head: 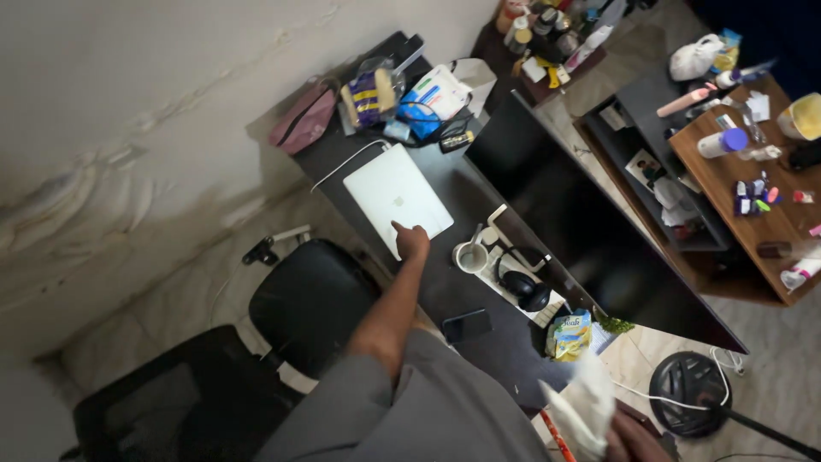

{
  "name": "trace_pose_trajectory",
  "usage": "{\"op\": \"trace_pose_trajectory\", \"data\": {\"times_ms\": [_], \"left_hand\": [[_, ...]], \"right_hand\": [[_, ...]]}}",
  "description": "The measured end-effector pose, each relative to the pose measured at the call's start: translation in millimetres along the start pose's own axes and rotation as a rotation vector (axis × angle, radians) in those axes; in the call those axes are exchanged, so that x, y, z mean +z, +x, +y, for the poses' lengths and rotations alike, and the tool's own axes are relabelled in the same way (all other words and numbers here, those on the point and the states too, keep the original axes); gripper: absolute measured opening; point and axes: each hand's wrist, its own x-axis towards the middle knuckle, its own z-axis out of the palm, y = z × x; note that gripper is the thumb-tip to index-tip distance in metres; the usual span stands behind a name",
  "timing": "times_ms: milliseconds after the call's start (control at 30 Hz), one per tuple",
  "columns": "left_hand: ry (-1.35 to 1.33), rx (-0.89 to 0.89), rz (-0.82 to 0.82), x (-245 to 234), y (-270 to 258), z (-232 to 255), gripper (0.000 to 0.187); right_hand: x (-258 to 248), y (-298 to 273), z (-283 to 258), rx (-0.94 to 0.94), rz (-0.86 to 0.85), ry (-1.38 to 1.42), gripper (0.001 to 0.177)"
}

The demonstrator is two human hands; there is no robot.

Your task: Tidying a workspace by wiping the desk, moving a chair, and preparing a broom for cleaning.

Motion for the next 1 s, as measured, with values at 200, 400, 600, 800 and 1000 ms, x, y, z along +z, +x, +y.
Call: {"op": "trace_pose_trajectory", "data": {"times_ms": [200, 400, 600, 800, 1000], "left_hand": [[0.51, 0.249, -0.226, -58.3, -2.7, -97.9, 0.062], [0.549, 0.34, -0.272, -166.0, -42.5, -289.4, 0.035], [0.46, 0.277, -0.02, -398.9, -203.4, -270.8, 0.026], [0.453, 0.25, 0.633, -547.2, -280.9, -341.4, 0.039], [0.672, 0.282, 0.827, -523.2, -248.6, -469.2, 0.073]], "right_hand": [[42.7, 72.2, -128.2, 0.36, -0.16, 0.131, 0.038], [73.7, 26.2, -155.6, 0.5, -0.098, 0.353, 0.038], [100.3, -30.5, -161.0, 0.464, -0.177, 0.32, 0.037], [122.0, -47.3, -177.7, 0.294, -0.302, 0.274, 0.035], [152.2, -39.7, -179.1, 0.205, -0.296, 0.122, 0.035]]}}
